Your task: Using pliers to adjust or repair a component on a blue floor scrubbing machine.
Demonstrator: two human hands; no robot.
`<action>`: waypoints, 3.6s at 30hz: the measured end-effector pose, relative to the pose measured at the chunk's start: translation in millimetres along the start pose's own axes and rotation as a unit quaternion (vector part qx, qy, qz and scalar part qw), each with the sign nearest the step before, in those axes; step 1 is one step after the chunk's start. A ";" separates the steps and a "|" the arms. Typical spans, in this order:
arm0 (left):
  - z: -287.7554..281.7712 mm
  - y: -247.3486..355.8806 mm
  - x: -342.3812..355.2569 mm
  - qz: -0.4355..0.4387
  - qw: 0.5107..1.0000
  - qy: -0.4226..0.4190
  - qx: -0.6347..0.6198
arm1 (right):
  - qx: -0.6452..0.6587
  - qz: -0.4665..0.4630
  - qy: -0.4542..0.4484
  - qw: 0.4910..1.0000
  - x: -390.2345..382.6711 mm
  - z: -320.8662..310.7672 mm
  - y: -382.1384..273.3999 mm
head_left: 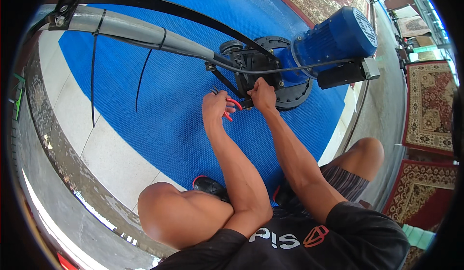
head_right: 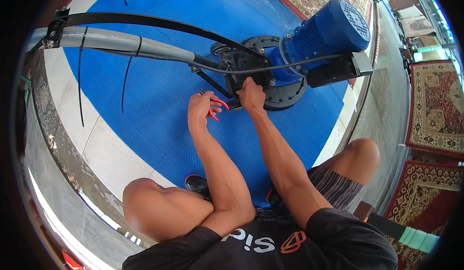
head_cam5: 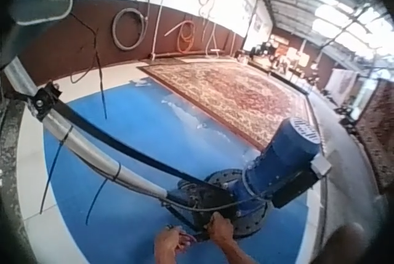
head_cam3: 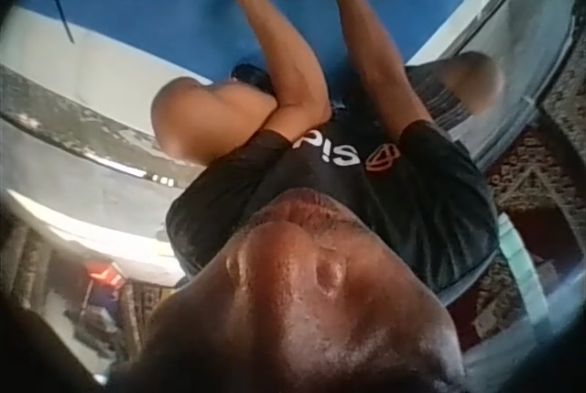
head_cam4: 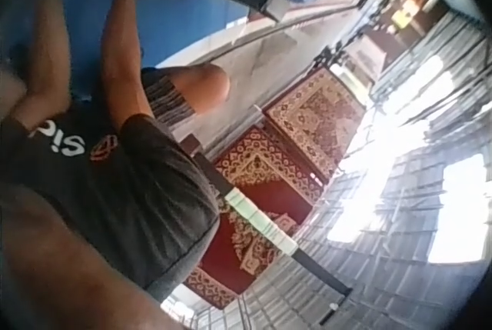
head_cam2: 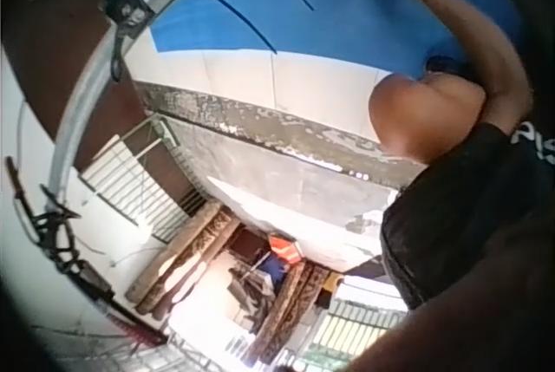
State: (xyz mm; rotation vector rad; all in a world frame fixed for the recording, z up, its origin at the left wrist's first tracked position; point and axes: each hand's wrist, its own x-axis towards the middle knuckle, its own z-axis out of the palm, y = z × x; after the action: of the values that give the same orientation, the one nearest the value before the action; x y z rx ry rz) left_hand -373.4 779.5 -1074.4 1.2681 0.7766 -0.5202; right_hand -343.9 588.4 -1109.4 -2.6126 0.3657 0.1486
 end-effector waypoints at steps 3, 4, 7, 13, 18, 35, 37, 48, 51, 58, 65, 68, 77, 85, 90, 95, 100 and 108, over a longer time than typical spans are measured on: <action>3.7 0.2 -0.3 -0.002 1.000 -0.007 0.001 | -0.021 -0.032 0.006 0.999 0.0 0.4 5.4; 4.1 0.2 0.2 -0.002 1.000 -0.008 0.000 | -0.004 -0.040 -0.005 0.999 -0.3 0.1 5.9; 5.4 1.0 -0.1 -0.003 1.000 -0.017 0.005 | 0.031 -0.053 -0.018 0.998 1.9 -3.7 6.6; 6.2 3.1 -2.5 -0.003 1.000 -0.011 0.004 | 0.031 -0.024 -0.015 0.999 3.0 0.1 4.0; 6.8 2.2 -0.6 0.009 1.000 -0.025 -0.004 | 0.025 -0.022 -0.007 0.999 2.3 2.7 7.6; 17.2 -5.4 5.5 0.008 0.996 -0.087 0.021 | 0.096 -0.069 -0.013 0.993 5.8 -2.9 16.6; 22.1 -7.3 8.3 0.013 0.993 -0.113 0.022 | 0.093 -0.084 0.000 0.992 3.9 -20.0 21.8; 33.5 -11.7 4.0 0.098 0.968 -0.229 -0.017 | 0.117 0.008 -0.459 0.881 9.9 -106.5 -3.5; 21.7 3.8 -14.2 0.070 0.981 -0.175 0.040 | 0.026 -0.069 -0.397 0.915 25.0 -122.7 -0.3; 13.0 -6.1 -3.0 0.025 0.991 -0.094 0.087 | -0.288 -0.230 -0.209 0.906 34.9 -106.3 -9.0; 10.8 -14.2 6.7 0.003 0.997 -0.028 0.071 | -0.295 -0.254 -0.186 0.902 30.5 -83.4 -3.3; 4.8 -9.8 3.2 0.002 0.999 -0.013 0.050 | -0.263 -0.287 -0.162 0.907 32.0 -78.7 5.2; 5.7 -14.2 7.8 0.015 1.000 0.014 0.020 | -0.348 -0.275 -0.179 0.878 27.2 -85.0 -14.1; 11.6 -8.4 3.6 0.020 1.000 0.015 0.009 | -0.454 -0.277 -0.225 0.817 27.1 -89.5 -35.4; 9.6 -7.1 0.2 0.027 0.999 0.030 -0.005 | -0.461 -0.274 -0.264 0.802 35.3 -92.0 -44.4; 9.2 -7.6 0.3 0.026 0.999 0.027 -0.016 | -0.478 -0.286 -0.253 0.791 41.3 -94.7 -41.0; 7.2 -8.2 2.0 0.053 0.998 0.042 -0.011 | -0.486 -0.288 -0.244 0.788 35.2 -92.6 -45.4; 9.1 -4.3 3.0 0.065 0.997 0.049 -0.010 | -0.476 -0.251 -0.246 0.807 22.4 -80.7 -63.4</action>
State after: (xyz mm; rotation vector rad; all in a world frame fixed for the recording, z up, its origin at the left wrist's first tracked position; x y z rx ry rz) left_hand -372.5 769.8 -1078.4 1.3221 0.7733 -0.3470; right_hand -301.3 597.2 -1013.7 -3.3196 -0.7965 1.0253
